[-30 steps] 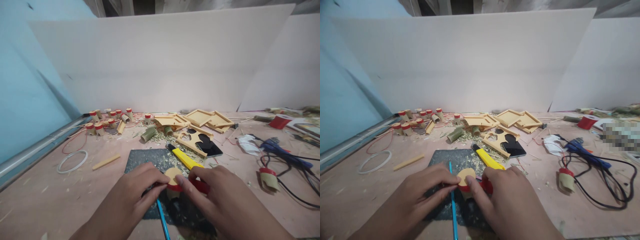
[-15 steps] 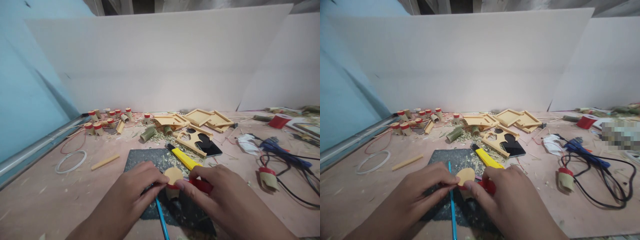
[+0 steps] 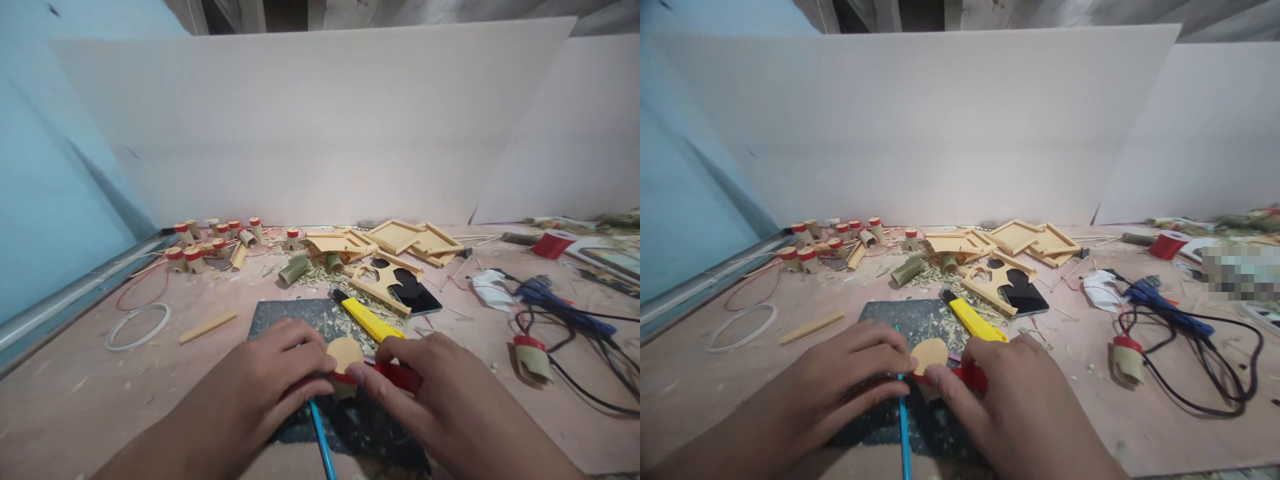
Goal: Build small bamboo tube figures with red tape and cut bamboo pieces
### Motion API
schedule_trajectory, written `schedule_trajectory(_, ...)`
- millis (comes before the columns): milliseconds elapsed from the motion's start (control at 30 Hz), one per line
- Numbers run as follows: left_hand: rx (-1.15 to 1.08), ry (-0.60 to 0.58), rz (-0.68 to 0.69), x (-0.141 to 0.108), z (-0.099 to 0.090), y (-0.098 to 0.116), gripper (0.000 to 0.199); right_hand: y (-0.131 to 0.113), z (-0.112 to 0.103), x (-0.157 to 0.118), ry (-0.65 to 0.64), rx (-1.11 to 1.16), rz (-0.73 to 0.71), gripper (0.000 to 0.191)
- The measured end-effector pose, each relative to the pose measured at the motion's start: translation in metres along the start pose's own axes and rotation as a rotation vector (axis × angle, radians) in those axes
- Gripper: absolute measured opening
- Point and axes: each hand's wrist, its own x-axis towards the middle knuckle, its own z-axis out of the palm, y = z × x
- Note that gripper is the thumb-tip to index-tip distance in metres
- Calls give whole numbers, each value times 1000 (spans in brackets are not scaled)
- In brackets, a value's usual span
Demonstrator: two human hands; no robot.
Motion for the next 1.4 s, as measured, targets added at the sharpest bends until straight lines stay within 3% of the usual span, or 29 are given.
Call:
schedule_trajectory(267,123,41,232,11,-1,-16,22,1,-1,-1,9,-6,-25,54)
schedule_trajectory(567,193,144,347,19,4,-22,29,2,0,-4,43,-14,-56,52)
schedule_trajectory(733,190,101,362,20,1,-21,24,4,2,-4,76,-35,-75,51)
schedule_trajectory(1000,269,178,392,22,8,-15,26,3,2,-5,117,-37,-123,47)
schedule_trajectory(1133,237,109,404,24,4,-11,21,2,1,-5,116,-29,-124,47)
schedule_trajectory(1400,220,79,358,23,2,-9,21,1,-6,-8,93,63,-226,43)
